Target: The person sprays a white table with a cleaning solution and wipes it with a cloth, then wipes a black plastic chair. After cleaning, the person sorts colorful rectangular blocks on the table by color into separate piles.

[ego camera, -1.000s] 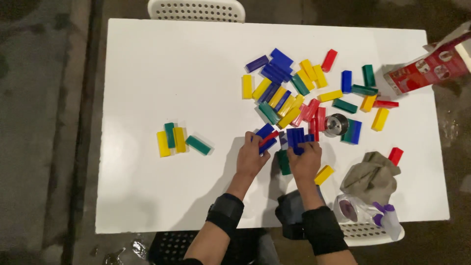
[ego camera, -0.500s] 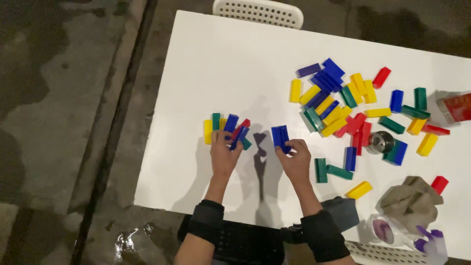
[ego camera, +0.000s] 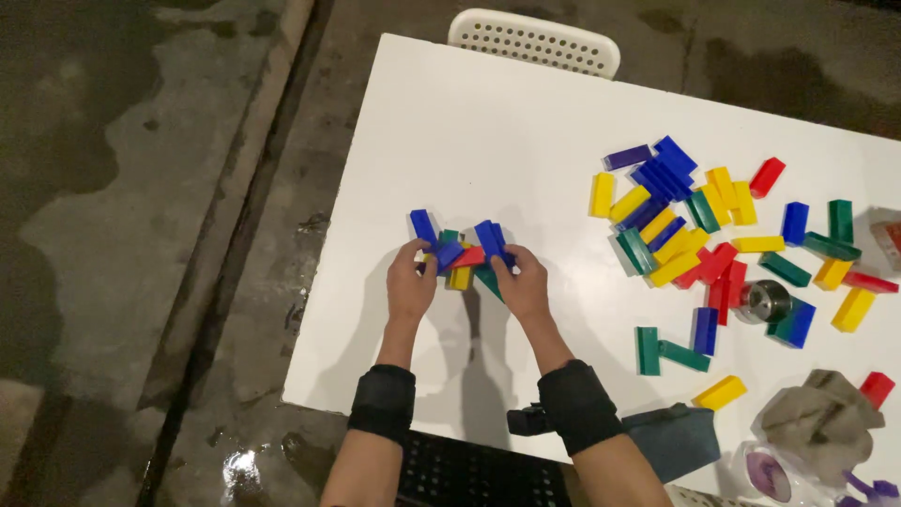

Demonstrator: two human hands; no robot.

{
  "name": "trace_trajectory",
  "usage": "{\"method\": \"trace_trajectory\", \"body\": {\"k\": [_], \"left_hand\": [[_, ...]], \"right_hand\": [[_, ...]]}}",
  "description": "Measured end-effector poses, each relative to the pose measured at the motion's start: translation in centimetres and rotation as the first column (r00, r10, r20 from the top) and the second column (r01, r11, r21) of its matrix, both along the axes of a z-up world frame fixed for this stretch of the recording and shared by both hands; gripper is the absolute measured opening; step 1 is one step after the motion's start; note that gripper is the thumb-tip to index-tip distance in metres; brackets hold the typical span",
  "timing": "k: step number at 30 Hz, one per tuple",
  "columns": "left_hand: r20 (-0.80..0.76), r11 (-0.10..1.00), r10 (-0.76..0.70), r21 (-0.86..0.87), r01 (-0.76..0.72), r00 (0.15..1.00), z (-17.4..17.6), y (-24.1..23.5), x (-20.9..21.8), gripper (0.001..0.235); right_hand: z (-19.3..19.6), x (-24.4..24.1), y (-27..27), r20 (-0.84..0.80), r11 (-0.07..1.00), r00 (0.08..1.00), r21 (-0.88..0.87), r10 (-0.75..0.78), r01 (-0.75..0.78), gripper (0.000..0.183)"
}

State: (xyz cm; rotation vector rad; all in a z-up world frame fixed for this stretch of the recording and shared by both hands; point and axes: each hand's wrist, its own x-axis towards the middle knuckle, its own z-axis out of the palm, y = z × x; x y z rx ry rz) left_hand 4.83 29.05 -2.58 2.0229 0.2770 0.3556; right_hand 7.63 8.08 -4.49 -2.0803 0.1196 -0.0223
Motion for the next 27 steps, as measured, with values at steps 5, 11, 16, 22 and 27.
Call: {"method": "trace_trajectory", "body": {"k": [5,11,16,22,27], "left_hand": [[-0.050,1.000,-0.010,-0.025,0.009,0.999,2.1,0.1,1.2,0.030],[-0.037,0.974,-0.001,0.228,0.010,0.999,4.3,-1.1,0.0,0.035],[0.144,0.968,-0.023,0.250,-0.014,0.989,5.8,-4.4,-1.5,0.033],[-0.073,0.973,-0.148,0.169,0.159,0.986,6.1,-11.1,-3.0,0.029],[-0.130,0.916,-0.385,0.069,0.395,0.914,5.2,-18.9,-4.5,0.022]], "right_hand": [[2.9,0.4,0.9,0.074,0.977,0.982,0.111,0.176,-0.183,0.054],[3.4,-0.7,-0.7,0.122,0.985,0.977,0.004,0.173,-0.174,0.053],[4.4,-2.7,-3.7,0.159,0.996,0.983,-0.010,0.086,-0.086,0.037],[6.0,-6.2,-9.9,0.004,0.993,0.994,0.053,-0.106,0.106,0.018],[4.5,-8.7,-18.1,0.146,0.961,0.959,-0.099,-0.245,0.260,0.013]]}}
